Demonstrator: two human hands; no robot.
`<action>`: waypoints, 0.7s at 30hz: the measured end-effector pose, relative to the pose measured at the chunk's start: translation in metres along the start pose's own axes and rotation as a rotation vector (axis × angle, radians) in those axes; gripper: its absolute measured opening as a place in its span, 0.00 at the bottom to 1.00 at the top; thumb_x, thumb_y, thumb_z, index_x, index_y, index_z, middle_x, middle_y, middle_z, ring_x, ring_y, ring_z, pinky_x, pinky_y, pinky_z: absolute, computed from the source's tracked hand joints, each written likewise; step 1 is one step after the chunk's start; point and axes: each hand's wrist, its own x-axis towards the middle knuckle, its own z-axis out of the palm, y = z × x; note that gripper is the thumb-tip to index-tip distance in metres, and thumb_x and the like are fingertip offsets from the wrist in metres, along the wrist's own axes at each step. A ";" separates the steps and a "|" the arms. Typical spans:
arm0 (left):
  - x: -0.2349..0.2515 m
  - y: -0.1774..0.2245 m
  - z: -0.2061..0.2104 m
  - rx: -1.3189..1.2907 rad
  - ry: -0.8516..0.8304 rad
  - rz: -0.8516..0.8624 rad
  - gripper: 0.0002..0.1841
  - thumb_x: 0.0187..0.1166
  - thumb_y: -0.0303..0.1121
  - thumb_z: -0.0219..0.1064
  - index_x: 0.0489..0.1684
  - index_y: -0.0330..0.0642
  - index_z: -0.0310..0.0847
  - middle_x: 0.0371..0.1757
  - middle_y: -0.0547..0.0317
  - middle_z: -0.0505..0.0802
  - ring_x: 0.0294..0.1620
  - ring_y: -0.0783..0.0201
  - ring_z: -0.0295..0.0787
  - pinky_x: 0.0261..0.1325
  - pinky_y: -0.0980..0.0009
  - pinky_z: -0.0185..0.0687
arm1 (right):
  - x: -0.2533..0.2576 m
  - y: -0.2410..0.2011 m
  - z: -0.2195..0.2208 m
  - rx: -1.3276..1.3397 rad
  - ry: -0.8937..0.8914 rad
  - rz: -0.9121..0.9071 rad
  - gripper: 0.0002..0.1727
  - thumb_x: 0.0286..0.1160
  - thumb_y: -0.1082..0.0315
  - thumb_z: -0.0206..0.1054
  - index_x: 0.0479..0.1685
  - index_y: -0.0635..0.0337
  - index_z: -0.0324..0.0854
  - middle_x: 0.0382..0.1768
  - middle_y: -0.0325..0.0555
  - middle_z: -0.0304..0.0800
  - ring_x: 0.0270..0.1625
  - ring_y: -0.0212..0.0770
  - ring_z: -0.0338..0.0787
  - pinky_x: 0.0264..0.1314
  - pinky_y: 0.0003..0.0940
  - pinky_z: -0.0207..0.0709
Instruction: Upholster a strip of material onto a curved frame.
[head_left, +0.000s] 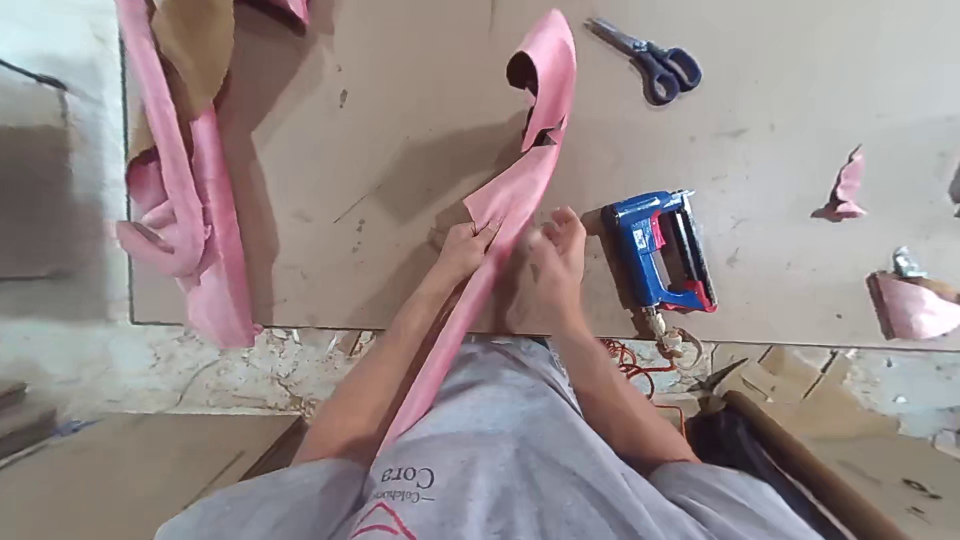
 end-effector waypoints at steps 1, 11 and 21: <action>0.000 0.000 0.002 0.023 -0.014 0.018 0.24 0.92 0.49 0.55 0.35 0.36 0.85 0.27 0.54 0.88 0.28 0.64 0.85 0.40 0.60 0.84 | 0.022 0.004 -0.004 0.125 0.053 0.271 0.33 0.85 0.54 0.64 0.84 0.60 0.63 0.68 0.46 0.83 0.65 0.38 0.87 0.66 0.39 0.84; -0.031 0.005 -0.013 -0.238 -0.311 -0.036 0.21 0.92 0.46 0.56 0.47 0.36 0.85 0.35 0.56 0.91 0.35 0.68 0.90 0.45 0.67 0.89 | 0.072 0.018 0.030 0.223 0.245 0.520 0.15 0.82 0.62 0.66 0.57 0.63 0.80 0.39 0.49 0.92 0.41 0.41 0.94 0.45 0.42 0.91; -0.021 -0.016 0.012 -0.502 -0.046 -0.065 0.17 0.93 0.41 0.56 0.45 0.38 0.87 0.31 0.63 0.90 0.31 0.76 0.85 0.41 0.75 0.83 | 0.054 0.027 -0.004 -0.516 0.159 -0.018 0.43 0.88 0.46 0.52 0.95 0.62 0.43 0.87 0.55 0.63 0.85 0.43 0.69 0.84 0.45 0.68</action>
